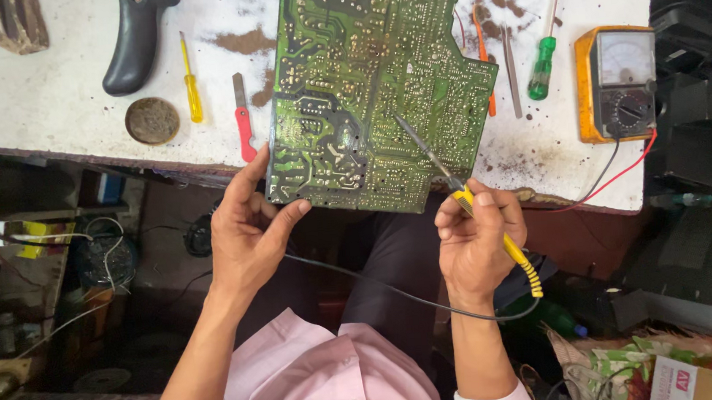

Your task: The person uses a soldering iron to work on a green circuit board, frequently inspecting the board with a magnifying glass. The person also uses a small brush to clean the board and a multimeter to test connections.

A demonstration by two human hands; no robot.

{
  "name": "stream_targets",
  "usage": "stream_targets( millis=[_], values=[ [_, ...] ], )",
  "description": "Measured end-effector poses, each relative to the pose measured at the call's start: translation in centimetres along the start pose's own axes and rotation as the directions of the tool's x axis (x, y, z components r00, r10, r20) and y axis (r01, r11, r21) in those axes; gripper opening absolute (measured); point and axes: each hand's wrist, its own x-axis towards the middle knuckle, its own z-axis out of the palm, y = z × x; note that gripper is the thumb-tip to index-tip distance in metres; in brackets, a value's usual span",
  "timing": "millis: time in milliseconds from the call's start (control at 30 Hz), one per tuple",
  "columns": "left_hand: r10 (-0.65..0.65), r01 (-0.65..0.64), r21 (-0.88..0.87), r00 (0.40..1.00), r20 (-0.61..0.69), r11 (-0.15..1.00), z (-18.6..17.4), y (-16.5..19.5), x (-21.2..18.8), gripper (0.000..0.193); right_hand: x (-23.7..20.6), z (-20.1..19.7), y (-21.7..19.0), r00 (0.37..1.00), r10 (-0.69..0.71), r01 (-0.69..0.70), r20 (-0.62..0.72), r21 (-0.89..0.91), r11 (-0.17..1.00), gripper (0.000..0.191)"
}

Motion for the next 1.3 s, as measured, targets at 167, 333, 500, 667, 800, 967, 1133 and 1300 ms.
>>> stream_targets(
  millis=[167,333,500,667,800,967,1133,1300],
  values=[
    [0.115,-0.114,0.175,0.993,0.005,0.978,-0.5,1.9,0.4,0.071,0.0,-0.2,-0.2,0.999,-0.015,0.015,0.030,-0.002,1.000,0.022],
    [0.361,-0.306,0.446,0.932,-0.040,0.841,-3.6,3.9,2.8,0.035,-0.1,-0.7,-0.6,0.997,-0.065,0.067,0.050,-0.039,0.997,0.022],
    [0.510,-0.294,0.822,0.860,0.004,0.488,-6.9,4.0,8.6,0.028,-0.5,-1.6,-1.5,0.997,-0.069,0.069,0.035,-0.009,0.998,0.022],
    [0.429,-0.260,0.887,0.900,0.079,0.382,-7.7,3.1,12.3,0.035,-1.1,-2.3,-2.6,0.997,-0.073,0.073,0.025,0.005,0.997,0.022],
    [0.440,-0.266,0.901,0.893,0.096,0.342,-7.8,2.8,14.0,0.040,-1.3,-2.7,-3.1,0.998,-0.064,0.064,-0.003,0.018,0.998,0.022],
    [0.200,-0.074,0.766,0.977,-0.072,0.638,-7.8,4.3,14.4,0.035,-1.7,-3.5,-3.2,0.999,-0.030,0.031,-0.033,0.029,0.999,0.022],
    [-0.207,0.235,0.194,0.966,-0.153,0.952,-7.8,6.8,10.2,0.026,-0.9,-4.6,-3.1,0.996,-0.011,0.018,-0.094,0.075,0.997,0.022],
    [-0.220,0.194,-0.349,0.975,-0.034,0.917,-6.6,6.0,4.6,0.038,0.0,-4.6,-3.1,0.994,-0.001,0.015,-0.111,0.131,0.991,0.021]
  ],
)
